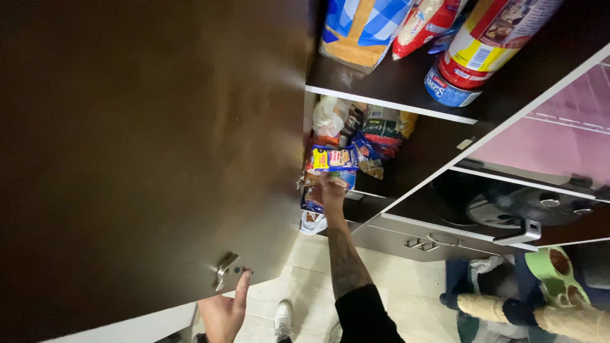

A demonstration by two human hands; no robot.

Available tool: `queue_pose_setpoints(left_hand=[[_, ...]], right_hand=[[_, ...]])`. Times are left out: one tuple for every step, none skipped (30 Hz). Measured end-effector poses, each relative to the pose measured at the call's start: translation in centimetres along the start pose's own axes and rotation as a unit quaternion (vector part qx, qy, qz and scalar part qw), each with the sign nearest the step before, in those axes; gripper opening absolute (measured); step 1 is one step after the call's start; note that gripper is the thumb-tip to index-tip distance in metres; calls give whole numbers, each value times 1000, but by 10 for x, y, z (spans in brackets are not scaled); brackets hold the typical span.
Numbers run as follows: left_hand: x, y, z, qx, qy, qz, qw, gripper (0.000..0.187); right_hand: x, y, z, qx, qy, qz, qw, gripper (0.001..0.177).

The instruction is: The person picks up food packets from a counter, places them inside a cabinet, and then wipes the counter surface with a cloth and a sponge.

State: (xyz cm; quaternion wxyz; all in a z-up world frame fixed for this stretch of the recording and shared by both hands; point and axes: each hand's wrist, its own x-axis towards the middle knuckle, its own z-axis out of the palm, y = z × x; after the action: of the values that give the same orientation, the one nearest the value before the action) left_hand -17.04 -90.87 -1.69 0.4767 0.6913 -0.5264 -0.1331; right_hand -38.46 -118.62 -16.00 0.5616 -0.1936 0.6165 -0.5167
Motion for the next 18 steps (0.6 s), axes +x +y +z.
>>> queue_pose_setpoints(left_hand=[[-7,-9,3,0,1,0,1000,29],[-14,-17,6,62,-29,-98,993,46],[-21,-26,9,122,-57,-194,972,83],[-20,-23,8,123,-56,-194,972,83],[-19,-20,7,99,-47,-168,980,64],[-19,-16,6,75,-39,-141,986,52],[-17,-14,6,75,-39,-141,986,52],[-16,-12,5,70,-34,-81,994,46],[-14,-9,3,65,-29,-21,997,41],[-13,0,1,65,-31,-20,997,41],[-12,9,-1,44,-32,-31,998,37],[-10,18,-2,22,-31,-42,998,42],[-12,16,1,20,-30,-40,999,42],[-15,14,4,40,-24,-25,999,38],[-18,13,8,60,-19,-10,998,34],[-24,4,16,60,-18,-7,998,34],[-30,-3,23,101,-7,35,994,36],[-36,-10,31,142,5,76,987,66]], right_hand=[[19,11,1,0,-1,0,1000,50],[38,22,2,-84,42,7,996,37],[58,32,4,-167,86,13,982,39],[69,36,12,-167,84,13,982,39],[80,39,21,-14,81,-4,997,26],[91,44,27,139,78,-19,987,17],[101,50,30,139,78,-19,987,17],[110,59,31,127,93,-28,987,28],[118,67,32,115,109,-37,987,39],[107,65,26,116,110,-37,986,39],[95,63,20,142,38,-51,988,31],[85,57,16,167,-37,-68,983,23],[66,47,12,168,-37,-70,983,23],[47,37,6,181,-58,-42,981,28],[27,28,0,194,-79,-14,978,40],[20,27,-9,196,-80,-16,977,40],[12,26,-19,185,-86,0,979,39],[3,24,-29,173,-91,16,981,39]])
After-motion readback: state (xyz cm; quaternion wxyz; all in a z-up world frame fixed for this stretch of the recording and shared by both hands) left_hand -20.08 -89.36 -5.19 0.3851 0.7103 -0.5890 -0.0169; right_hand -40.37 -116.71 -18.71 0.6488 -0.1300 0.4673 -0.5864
